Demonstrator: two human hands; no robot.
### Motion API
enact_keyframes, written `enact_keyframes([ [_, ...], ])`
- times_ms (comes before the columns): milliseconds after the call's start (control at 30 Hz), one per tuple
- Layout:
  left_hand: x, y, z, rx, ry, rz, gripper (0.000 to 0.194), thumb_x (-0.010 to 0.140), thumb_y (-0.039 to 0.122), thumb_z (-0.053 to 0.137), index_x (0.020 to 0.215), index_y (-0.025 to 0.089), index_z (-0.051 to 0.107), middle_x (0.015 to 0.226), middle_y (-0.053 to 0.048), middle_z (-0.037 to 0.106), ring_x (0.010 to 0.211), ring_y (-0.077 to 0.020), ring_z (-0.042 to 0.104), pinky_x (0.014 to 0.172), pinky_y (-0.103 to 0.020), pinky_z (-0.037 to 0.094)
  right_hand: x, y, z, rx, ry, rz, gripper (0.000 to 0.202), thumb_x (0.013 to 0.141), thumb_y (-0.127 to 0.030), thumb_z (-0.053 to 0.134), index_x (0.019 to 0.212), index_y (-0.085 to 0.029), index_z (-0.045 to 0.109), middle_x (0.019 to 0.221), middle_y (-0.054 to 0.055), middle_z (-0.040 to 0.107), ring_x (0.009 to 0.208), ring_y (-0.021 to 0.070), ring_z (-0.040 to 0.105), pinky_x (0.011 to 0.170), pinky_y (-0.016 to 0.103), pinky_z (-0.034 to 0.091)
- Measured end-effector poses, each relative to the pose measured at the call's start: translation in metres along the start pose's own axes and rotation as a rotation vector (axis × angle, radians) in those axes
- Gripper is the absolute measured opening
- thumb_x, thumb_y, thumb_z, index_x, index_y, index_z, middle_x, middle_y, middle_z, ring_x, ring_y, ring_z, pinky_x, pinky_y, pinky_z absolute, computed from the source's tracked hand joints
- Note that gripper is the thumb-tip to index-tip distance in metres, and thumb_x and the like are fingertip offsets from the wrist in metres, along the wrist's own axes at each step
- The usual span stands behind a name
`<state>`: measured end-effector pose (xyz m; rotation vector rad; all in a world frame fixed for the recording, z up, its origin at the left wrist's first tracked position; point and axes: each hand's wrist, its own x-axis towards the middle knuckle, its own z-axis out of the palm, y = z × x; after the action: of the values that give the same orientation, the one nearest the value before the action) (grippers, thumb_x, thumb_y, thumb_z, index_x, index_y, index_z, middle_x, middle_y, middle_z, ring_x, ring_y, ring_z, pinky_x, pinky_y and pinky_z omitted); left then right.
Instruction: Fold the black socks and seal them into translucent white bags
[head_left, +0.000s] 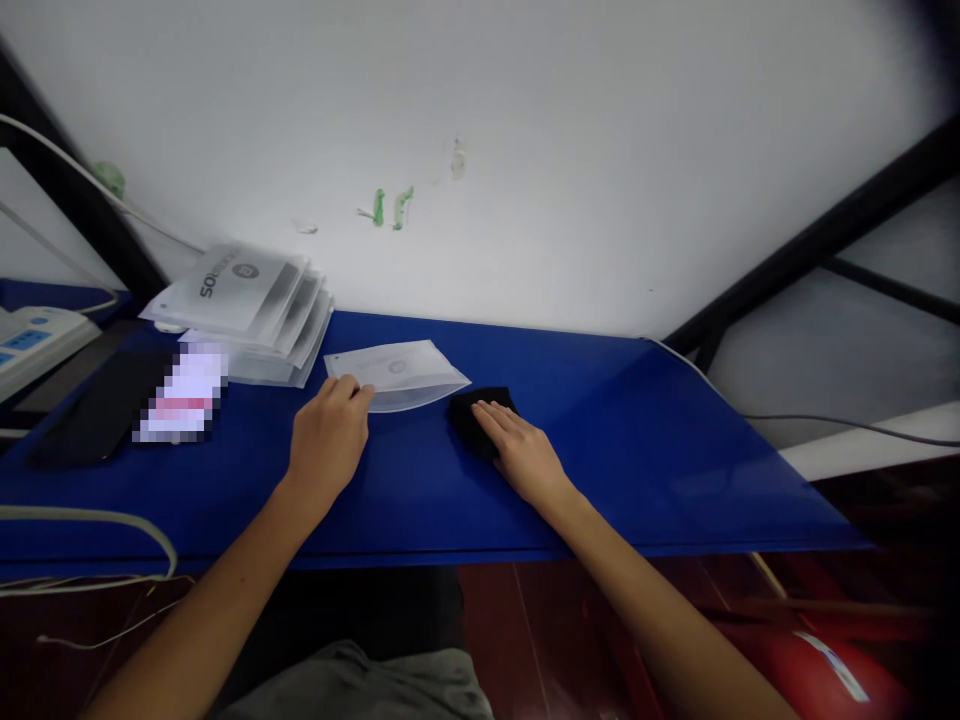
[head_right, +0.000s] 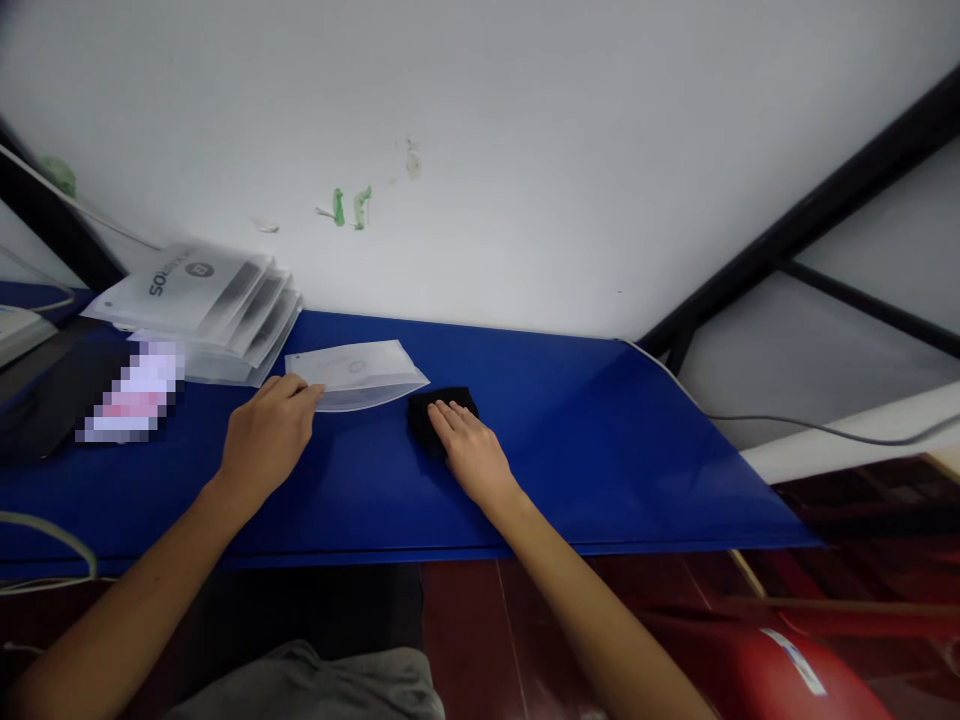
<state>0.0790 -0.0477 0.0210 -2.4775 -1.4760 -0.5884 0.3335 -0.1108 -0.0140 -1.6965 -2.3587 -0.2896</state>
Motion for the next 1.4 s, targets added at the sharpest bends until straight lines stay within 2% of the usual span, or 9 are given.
enact_keyframes([
  [133, 0.003, -0.003, -0.003, -0.008, -0.005, 0.002, 0.029, 0.090, 0.011, 0.042, 0.099, 0.015, 0.070, 0.086, -0.007, 0.064, 0.085, -0.0216, 0.060, 0.056, -0.029, 0.048, -0.005, -0.009, -0.011, -0.004, 0.235, -0.150, 0.069, 0.072, 0.008, 0.039, 0.138, -0.011, 0.045, 0.130, 0.015, 0.059, 0.127, 0.0256, 0.050, 0.101, 0.044, 0.050],
  [267, 0.007, -0.004, -0.008, -0.084, -0.064, 0.029, 0.026, 0.091, 0.014, 0.046, 0.094, 0.018, 0.071, 0.087, -0.005, 0.066, 0.085, -0.0207, 0.062, 0.056, -0.028, 0.046, 0.001, -0.029, -0.028, -0.015, 0.423, -0.341, 0.048, 0.087, 0.000, 0.042, 0.134, -0.010, 0.048, 0.127, 0.015, 0.062, 0.133, 0.0261, 0.042, 0.104, 0.044, 0.047],
  [400, 0.009, -0.004, -0.015, -0.203, -0.123, 0.057, 0.024, 0.092, 0.019, 0.048, 0.089, 0.019, 0.072, 0.087, -0.003, 0.067, 0.083, -0.0186, 0.063, 0.062, -0.028, 0.047, 0.013, -0.040, -0.028, -0.045, 0.425, -0.513, 0.033, 0.091, -0.006, 0.047, 0.122, -0.008, 0.058, 0.123, 0.014, 0.064, 0.131, 0.0275, 0.045, 0.103, 0.043, 0.049],
  [533, 0.010, -0.004, -0.017, -0.261, -0.128, 0.060, 0.023, 0.092, 0.018, 0.048, 0.089, 0.018, 0.071, 0.087, -0.004, 0.067, 0.083, -0.0176, 0.064, 0.067, -0.028, 0.048, 0.018, -0.040, -0.020, -0.059, 0.366, -0.572, 0.029, 0.092, -0.008, 0.049, 0.118, -0.009, 0.061, 0.122, 0.012, 0.065, 0.124, 0.0277, 0.053, 0.100, 0.043, 0.051],
  [833, 0.007, 0.001, -0.012, -0.202, -0.090, 0.181, 0.022, 0.091, 0.012, 0.047, 0.083, 0.015, 0.067, 0.084, -0.004, 0.066, 0.083, -0.0177, 0.063, 0.067, -0.027, 0.049, 0.022, -0.037, -0.013, -0.015, 0.356, -0.547, 0.032, 0.093, -0.008, 0.046, 0.121, -0.009, 0.060, 0.124, 0.014, 0.064, 0.128, 0.0276, 0.048, 0.103, 0.044, 0.048],
  [967, 0.004, 0.002, -0.009, -0.127, -0.063, 0.261, 0.020, 0.089, 0.009, 0.047, 0.082, 0.013, 0.065, 0.083, -0.005, 0.064, 0.083, -0.0190, 0.062, 0.065, -0.027, 0.050, 0.024, -0.032, -0.008, 0.097, 0.359, -0.450, 0.038, 0.093, -0.007, 0.040, 0.127, -0.010, 0.056, 0.126, 0.015, 0.062, 0.130, 0.0252, 0.046, 0.103, 0.043, 0.048],
  [1100, 0.002, 0.000, -0.004, -0.114, -0.024, 0.304, 0.018, 0.088, 0.008, 0.047, 0.081, 0.013, 0.063, 0.082, -0.005, 0.063, 0.081, -0.0196, 0.061, 0.065, -0.029, 0.050, 0.025, -0.032, -0.001, 0.220, 0.358, -0.320, 0.054, 0.087, -0.002, 0.039, 0.140, -0.012, 0.043, 0.131, 0.016, 0.058, 0.131, 0.0237, 0.045, 0.104, 0.044, 0.047],
  [1267, 0.002, -0.005, 0.002, -0.194, 0.071, 0.290, 0.022, 0.091, 0.010, 0.043, 0.080, 0.013, 0.062, 0.080, -0.006, 0.062, 0.077, -0.0185, 0.060, 0.068, -0.030, 0.051, 0.025, -0.036, 0.006, 0.260, 0.287, -0.204, 0.072, 0.075, 0.002, 0.042, 0.145, -0.015, 0.034, 0.139, 0.014, 0.051, 0.132, 0.0242, 0.044, 0.104, 0.044, 0.047],
  [1400, 0.003, -0.007, 0.004, -0.330, 0.076, 0.237, 0.022, 0.093, 0.013, 0.042, 0.086, 0.013, 0.063, 0.084, -0.006, 0.064, 0.078, -0.0170, 0.060, 0.073, -0.031, 0.052, 0.026, -0.039, 0.010, 0.215, 0.241, -0.231, 0.069, 0.074, 0.003, 0.043, 0.142, -0.011, 0.040, 0.138, 0.015, 0.052, 0.132, 0.0260, 0.044, 0.104, 0.044, 0.047],
])
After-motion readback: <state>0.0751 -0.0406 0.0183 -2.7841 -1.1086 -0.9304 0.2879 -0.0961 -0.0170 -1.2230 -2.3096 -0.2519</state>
